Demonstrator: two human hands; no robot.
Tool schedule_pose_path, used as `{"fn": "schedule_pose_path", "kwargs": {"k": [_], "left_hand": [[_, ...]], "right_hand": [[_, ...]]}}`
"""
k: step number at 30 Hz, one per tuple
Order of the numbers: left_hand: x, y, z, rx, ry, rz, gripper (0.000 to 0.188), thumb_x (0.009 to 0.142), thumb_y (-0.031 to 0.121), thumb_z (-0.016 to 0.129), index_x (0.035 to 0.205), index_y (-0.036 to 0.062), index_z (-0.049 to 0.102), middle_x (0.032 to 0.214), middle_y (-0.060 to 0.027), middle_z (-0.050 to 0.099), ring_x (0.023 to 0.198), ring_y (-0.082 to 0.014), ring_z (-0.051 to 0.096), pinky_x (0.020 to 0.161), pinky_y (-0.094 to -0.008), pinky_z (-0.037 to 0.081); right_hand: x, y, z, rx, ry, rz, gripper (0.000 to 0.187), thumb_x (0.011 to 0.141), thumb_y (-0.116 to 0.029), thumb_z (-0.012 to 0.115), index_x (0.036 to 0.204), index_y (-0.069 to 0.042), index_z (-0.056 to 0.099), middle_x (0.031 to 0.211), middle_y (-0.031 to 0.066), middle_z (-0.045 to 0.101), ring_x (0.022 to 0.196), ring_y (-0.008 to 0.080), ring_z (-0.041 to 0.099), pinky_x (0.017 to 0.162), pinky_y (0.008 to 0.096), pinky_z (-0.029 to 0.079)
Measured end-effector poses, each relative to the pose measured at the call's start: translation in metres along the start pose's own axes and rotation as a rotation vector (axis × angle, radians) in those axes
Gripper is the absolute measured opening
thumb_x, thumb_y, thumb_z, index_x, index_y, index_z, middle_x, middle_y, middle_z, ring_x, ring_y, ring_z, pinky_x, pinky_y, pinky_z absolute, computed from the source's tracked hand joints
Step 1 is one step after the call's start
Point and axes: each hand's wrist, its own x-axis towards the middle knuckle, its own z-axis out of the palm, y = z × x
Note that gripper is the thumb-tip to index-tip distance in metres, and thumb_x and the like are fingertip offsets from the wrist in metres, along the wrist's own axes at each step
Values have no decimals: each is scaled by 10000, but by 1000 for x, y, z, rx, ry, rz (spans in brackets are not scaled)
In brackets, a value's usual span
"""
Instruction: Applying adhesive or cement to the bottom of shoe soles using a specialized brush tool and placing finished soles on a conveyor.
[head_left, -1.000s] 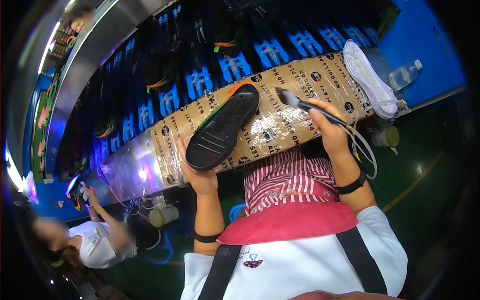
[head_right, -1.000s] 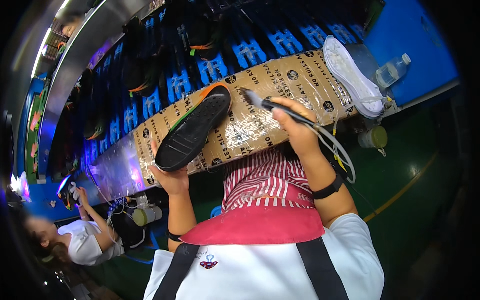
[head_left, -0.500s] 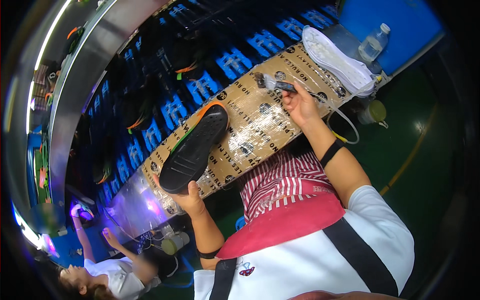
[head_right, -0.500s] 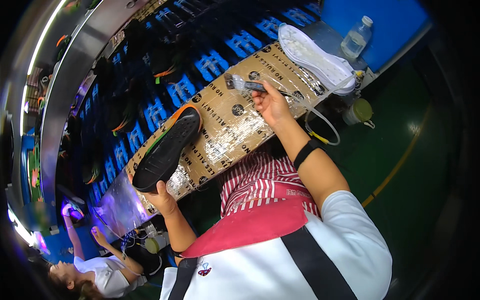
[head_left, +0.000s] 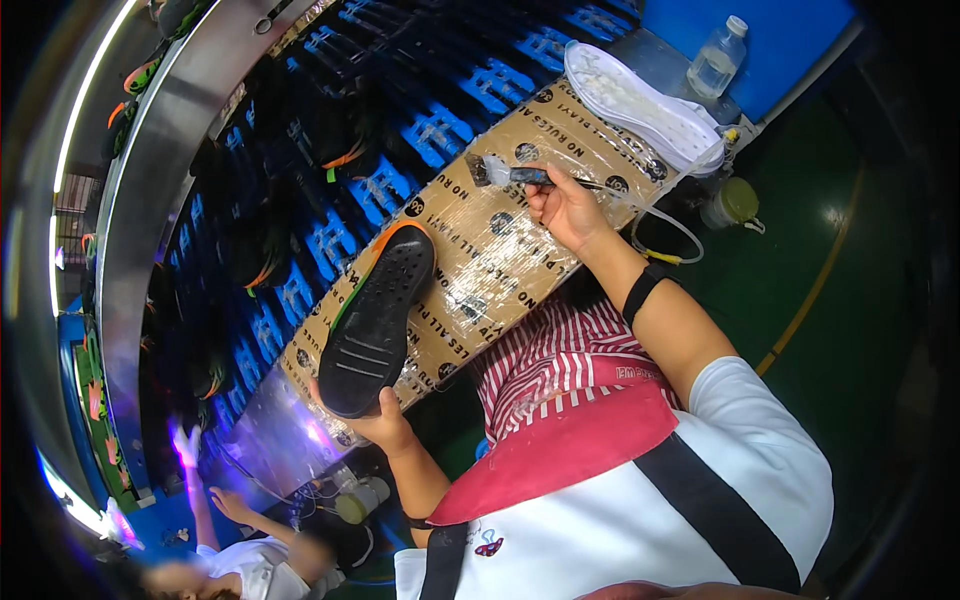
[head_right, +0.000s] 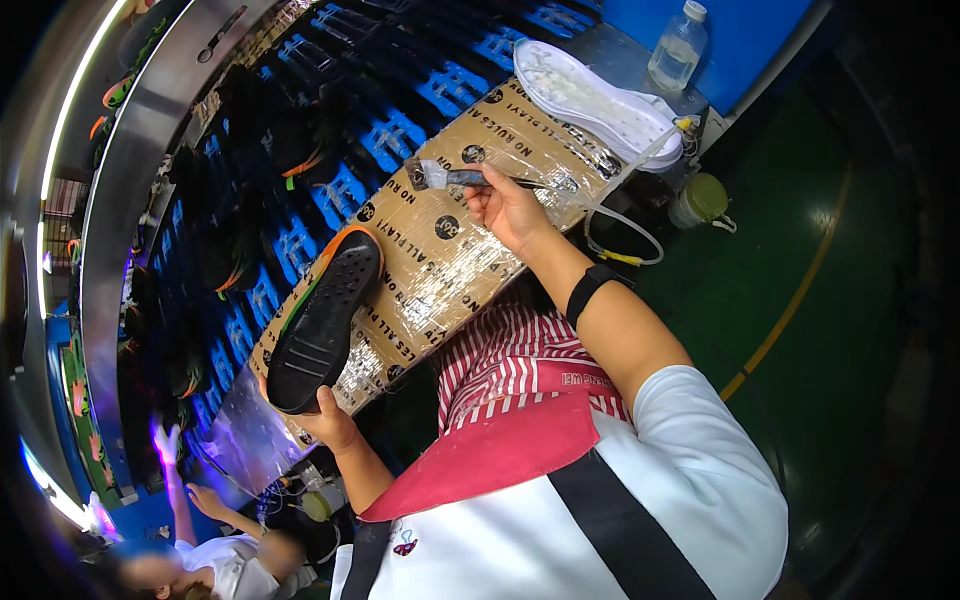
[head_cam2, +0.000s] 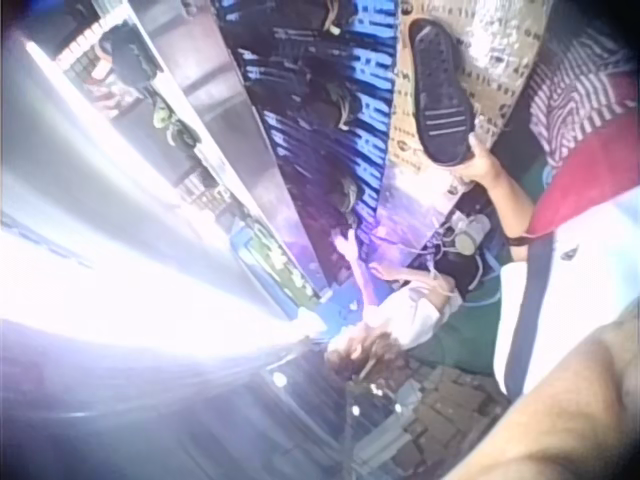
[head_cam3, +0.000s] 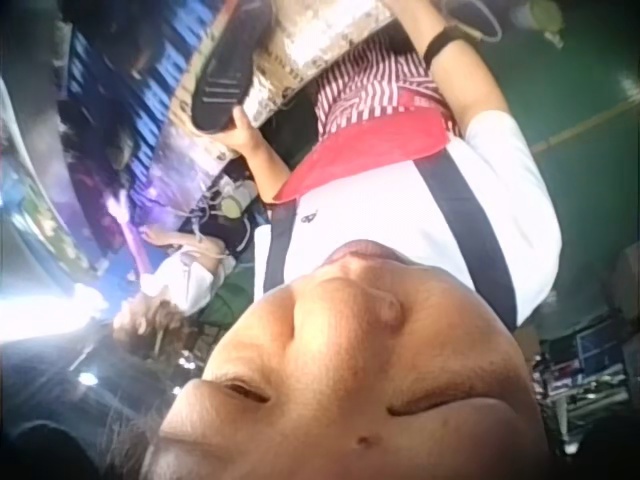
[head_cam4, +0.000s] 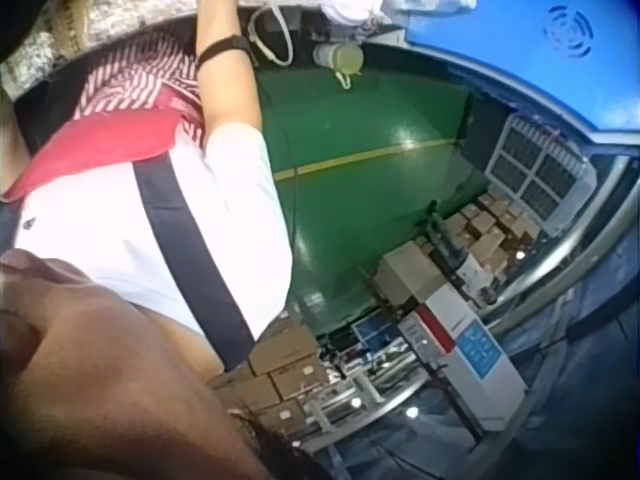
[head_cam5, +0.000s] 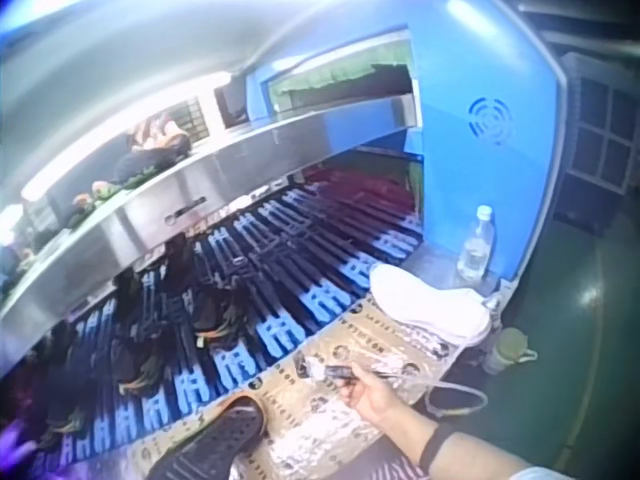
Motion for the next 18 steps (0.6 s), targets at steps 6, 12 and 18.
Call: {"fn": "schedule_pose_path", "kwargs": {"k": [6, 12, 18], "left_hand": [[35, 11, -30, -172, 83, 106, 718, 745, 367, 665, 1294, 17, 363, 1195, -113, 485, 1101, -237, 489, 973, -390, 370], [112, 90, -66, -375, 392, 361, 646, 744, 411, 621, 1229, 9, 480, 1183, -170, 534, 1095, -320, 528, 964, -458, 409], [209, 159, -93, -561, 526, 615, 511, 662, 370, 683, 1039, 37, 594, 1056, -200, 590, 957, -348, 604, 857, -517, 501]], "right_hand": [[4, 6, 7, -20, -44, 16, 330, 925, -301, 492, 1113, -35, 542, 785, 45, 576, 636, 113, 512, 599, 241, 425], [-1, -2, 1, -58, -22, 10, 321, 927, -288, 486, 1113, -35, 547, 767, 40, 566, 642, 117, 501, 596, 236, 420], [0, 3, 7, -36, -46, 32, 319, 927, -271, 501, 1104, -11, 549, 769, 42, 562, 637, 105, 495, 612, 229, 429]]}}
